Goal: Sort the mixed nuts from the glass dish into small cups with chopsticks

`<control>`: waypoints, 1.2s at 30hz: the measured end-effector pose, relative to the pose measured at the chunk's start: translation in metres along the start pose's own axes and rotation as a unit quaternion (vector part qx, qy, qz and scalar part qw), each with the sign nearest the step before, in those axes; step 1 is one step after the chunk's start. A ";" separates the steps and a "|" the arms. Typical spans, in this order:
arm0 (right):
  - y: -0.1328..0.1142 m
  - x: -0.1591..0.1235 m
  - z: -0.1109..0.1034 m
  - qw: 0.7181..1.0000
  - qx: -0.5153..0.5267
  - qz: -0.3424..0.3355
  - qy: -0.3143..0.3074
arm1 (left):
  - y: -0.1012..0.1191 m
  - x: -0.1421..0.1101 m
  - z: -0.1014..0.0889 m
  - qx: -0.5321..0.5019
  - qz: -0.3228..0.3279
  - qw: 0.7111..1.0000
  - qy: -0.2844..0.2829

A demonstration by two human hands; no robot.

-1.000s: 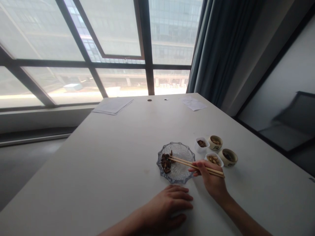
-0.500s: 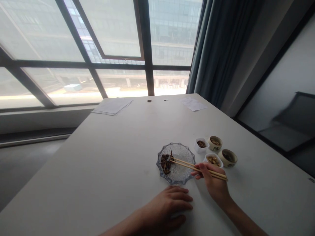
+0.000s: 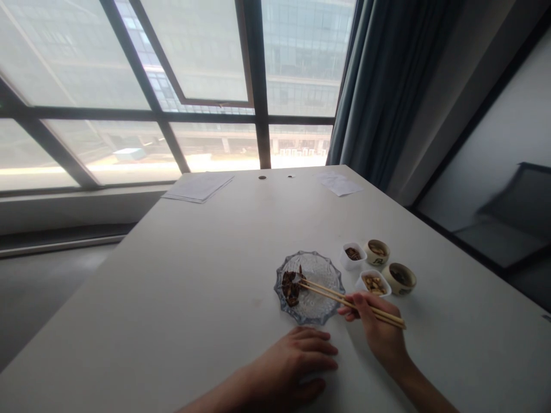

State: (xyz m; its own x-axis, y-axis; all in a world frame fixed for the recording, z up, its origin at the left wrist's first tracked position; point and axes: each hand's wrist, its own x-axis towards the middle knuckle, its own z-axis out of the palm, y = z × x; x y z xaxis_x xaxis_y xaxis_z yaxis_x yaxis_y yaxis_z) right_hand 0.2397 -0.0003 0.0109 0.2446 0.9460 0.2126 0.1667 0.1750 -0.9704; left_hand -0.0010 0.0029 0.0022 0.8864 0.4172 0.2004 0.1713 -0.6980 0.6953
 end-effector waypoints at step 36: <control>-0.040 -0.034 -0.156 0.931 -0.111 0.022 0.346 | 0.007 0.003 -0.005 -0.001 -0.025 1.000 -0.012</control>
State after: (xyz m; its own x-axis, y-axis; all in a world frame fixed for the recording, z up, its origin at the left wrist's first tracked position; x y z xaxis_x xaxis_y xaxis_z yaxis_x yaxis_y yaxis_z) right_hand 0.3734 -0.0817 0.0603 0.8004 0.5349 0.2705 0.3164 0.0064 -0.9486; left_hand 0.0001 0.0026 0.0110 0.8867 0.4375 0.1494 0.2141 -0.6751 0.7060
